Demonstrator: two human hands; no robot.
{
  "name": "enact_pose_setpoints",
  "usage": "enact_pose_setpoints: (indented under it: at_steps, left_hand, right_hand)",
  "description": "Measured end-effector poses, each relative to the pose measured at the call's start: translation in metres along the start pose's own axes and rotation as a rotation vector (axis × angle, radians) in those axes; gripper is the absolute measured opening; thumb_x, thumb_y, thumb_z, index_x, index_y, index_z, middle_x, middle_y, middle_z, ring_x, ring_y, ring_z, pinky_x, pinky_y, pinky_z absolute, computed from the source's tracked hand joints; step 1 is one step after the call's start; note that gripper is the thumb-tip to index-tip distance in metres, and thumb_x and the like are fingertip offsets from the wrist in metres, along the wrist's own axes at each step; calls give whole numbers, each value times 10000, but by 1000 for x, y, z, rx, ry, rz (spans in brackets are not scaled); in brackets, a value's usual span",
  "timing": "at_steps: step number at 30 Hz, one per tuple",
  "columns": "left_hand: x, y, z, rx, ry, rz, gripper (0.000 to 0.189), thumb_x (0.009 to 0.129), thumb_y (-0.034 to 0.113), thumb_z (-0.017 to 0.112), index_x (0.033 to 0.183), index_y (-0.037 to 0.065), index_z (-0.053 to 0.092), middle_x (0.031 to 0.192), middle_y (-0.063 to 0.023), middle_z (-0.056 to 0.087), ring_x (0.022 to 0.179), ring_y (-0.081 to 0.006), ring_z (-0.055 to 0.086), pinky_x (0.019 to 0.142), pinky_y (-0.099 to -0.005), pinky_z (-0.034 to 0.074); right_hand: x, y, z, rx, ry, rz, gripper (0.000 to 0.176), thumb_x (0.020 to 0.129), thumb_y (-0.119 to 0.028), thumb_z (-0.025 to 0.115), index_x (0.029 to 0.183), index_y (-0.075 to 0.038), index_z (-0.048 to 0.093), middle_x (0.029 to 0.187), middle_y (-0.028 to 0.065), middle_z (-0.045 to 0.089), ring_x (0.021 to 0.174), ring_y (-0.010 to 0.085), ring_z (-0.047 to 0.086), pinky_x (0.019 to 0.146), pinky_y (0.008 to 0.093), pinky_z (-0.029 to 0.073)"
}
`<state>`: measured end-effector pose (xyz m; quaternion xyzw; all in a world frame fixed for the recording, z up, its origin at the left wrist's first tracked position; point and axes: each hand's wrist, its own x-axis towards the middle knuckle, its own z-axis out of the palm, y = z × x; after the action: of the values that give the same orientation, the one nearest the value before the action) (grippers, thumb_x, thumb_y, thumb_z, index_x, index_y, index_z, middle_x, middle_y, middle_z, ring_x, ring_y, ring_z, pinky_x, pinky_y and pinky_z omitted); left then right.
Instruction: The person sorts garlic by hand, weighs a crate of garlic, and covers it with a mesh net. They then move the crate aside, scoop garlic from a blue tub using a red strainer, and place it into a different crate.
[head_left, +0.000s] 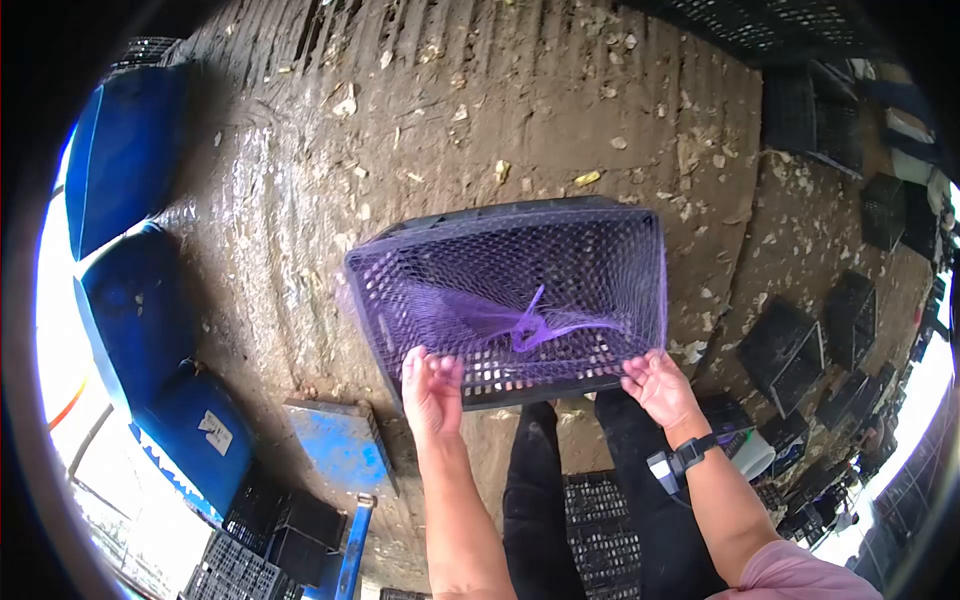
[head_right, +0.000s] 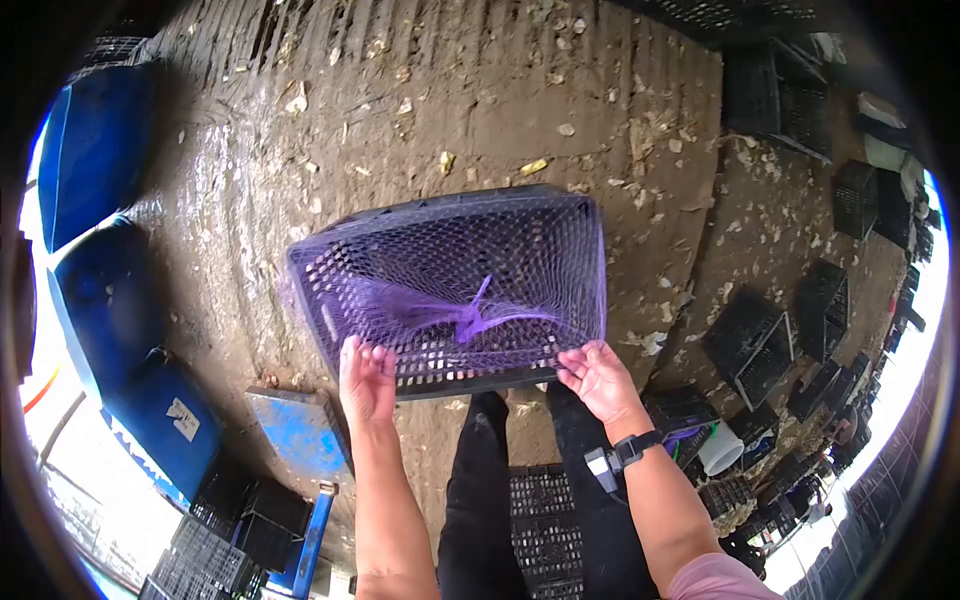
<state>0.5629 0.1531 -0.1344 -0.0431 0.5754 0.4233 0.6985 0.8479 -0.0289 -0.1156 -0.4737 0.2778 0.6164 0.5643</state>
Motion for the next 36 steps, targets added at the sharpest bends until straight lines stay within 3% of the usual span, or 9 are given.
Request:
enact_pose_setpoints:
  at_steps: [2,6,15,20,22,25,29,32,36]
  left_hand:
    - [-2,12,-33,-21,-76,49,150,880,116,580,1020,88,531,733,-13,532,617,-137,506,600,-289,470]
    - [-19,7,-110,38,267,97,127,888,96,520,1012,68,531,753,-31,540,607,-144,500,505,-275,433]
    - [-66,2,-190,-284,362,34,95,854,184,532,812,115,581,620,-6,529,500,-138,460,478,-265,392]
    - [28,-7,-237,-196,508,12,105,865,172,499,807,115,566,626,30,530,462,-98,438,405,-216,344]
    - [53,-25,-189,137,524,-17,154,858,195,538,957,93,597,830,0,633,667,-136,589,553,-236,470]
    - [66,-64,-236,363,294,-394,295,887,329,508,1108,142,563,971,-27,636,849,-196,616,668,-335,504]
    - [44,-34,-210,368,422,-138,222,885,229,493,1052,114,583,960,-71,632,832,-185,595,710,-332,493]
    - [16,19,-140,760,762,303,155,882,181,493,983,64,513,807,-52,559,648,-132,511,555,-252,440]
    - [56,31,-57,1227,377,666,536,832,363,631,1190,-5,477,1047,-124,591,920,-225,564,794,-349,462]
  right_hand:
    - [11,13,-8,-10,-49,10,70,928,-166,521,953,-114,561,882,56,636,892,217,631,723,339,518]
    - [25,29,5,-259,107,75,81,930,-166,514,963,-105,556,854,65,641,836,215,640,703,310,504]
    - [18,38,20,-46,-81,171,98,886,-196,553,904,-101,570,780,44,549,781,198,530,695,314,433]
    - [15,34,3,-140,-88,154,190,891,-217,558,1008,-70,584,738,13,499,719,151,467,653,273,386]
    - [17,30,3,-375,-177,121,225,896,-164,558,1071,-25,585,805,18,554,695,121,460,635,248,377]
    - [19,34,-11,-523,-6,184,179,900,-115,546,1036,-10,595,941,46,608,669,108,455,638,241,385]
    - [3,27,-32,-187,-75,114,114,905,-139,549,987,-77,600,1177,126,588,1040,228,574,880,379,459]
    - [3,24,-68,-49,-87,108,89,926,-143,509,916,-87,576,947,94,619,947,260,606,846,419,481]
    - [-4,17,-92,-87,71,0,113,938,-156,494,866,-86,546,763,36,560,825,236,611,788,383,499]
